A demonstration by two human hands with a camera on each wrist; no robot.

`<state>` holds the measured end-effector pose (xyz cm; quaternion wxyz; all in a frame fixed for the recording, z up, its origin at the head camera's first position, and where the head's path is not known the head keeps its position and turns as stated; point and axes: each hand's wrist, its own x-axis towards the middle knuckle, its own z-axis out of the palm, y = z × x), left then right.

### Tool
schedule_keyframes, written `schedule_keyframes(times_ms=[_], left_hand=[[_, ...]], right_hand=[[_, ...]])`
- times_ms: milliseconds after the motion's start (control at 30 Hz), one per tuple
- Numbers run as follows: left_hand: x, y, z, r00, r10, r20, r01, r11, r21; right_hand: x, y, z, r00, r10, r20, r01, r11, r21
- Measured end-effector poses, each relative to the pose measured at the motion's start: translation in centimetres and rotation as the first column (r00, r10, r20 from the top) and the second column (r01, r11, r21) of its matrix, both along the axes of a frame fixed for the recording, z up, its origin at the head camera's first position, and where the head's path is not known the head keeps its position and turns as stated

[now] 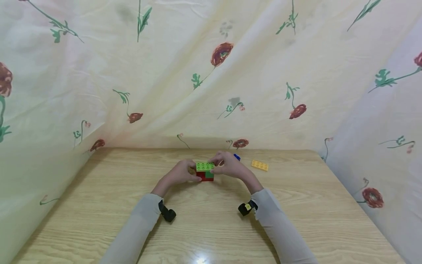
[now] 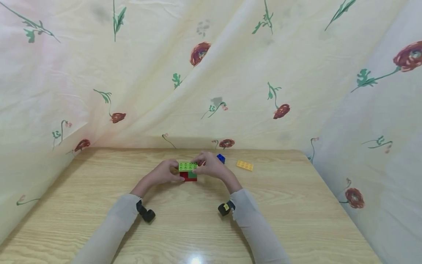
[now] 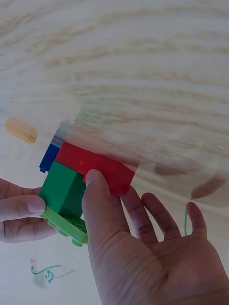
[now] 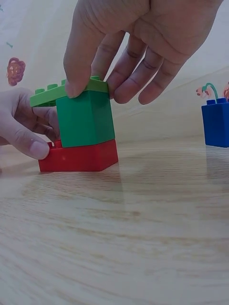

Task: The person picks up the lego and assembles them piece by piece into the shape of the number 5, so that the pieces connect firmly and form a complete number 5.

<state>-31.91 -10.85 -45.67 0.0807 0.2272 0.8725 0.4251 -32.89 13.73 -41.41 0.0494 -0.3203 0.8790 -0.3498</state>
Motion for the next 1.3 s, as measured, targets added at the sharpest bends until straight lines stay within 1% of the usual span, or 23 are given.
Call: schedule_keyframes(times_ms=[133,300,467,600,700,800,900,1000,1100,1300], left_hand=[[0.0,-0.1,0.0,1.0,-0.01,-0.01,0.01,1.0,0.006],[0.1,0.1,0.2,1.0,-0.015,-0.012,0.015,1.0,-0.01],[0.2,0.3,0.1,1.0,-0.014,-0.022,0.013,1.0,-0.024],[0.3,0.3,0.1,1.0,0.0,-0.013,0.0,1.0,-0.027],[0.3,0.3,0.1,1.0,0.01,-0.01,-0.01,1.0,-0.028],[0.2,0.2,0.1,1.0,0.019,-0.007,-0.019,0.999,-0.025],[0.1,0.2,0.0,1.0,0.019,-0.008,-0.019,0.999,-0.026],[0.0,0.2,-0.1,1.0,0.019,-0.011,-0.019,0.999,-0.028],[0.0,0.1,-0.2,1.0,0.023,-0.008,-0.023,0.999,-0.024],[0.0,0.1,-0.2,1.0,0.02,0.005,-0.02,1.0,-0.003]], right_hand=[[0.0,0.0,0.0,1.0,0.001,-0.005,-0.001,1.0,0.004],[0.2,0.3,0.3,1.0,0.01,-0.009,-0.01,1.0,0.01],[0.2,1.0,0.8,1.0,0.011,-0.003,-0.011,1.0,-0.013],[0.1,1.9,1.6,0.999,-0.026,0.019,0.026,0.999,-0.041],[-0.1,2.7,2.3,0.999,-0.047,0.007,0.048,0.997,-0.066],[-0.7,3.4,2.9,0.997,-0.074,-0.015,0.073,0.996,-0.059],[-1.2,4.4,3.2,0.993,-0.116,-0.013,0.116,0.993,-0.026],[-1.6,5.2,3.2,0.989,-0.146,0.006,0.146,0.989,0.006],[-1.9,5.9,3.0,0.987,-0.159,0.017,0.159,0.987,0.018],[-2.8,7.3,1.9,0.985,-0.171,0.016,0.17,0.984,0.054]])
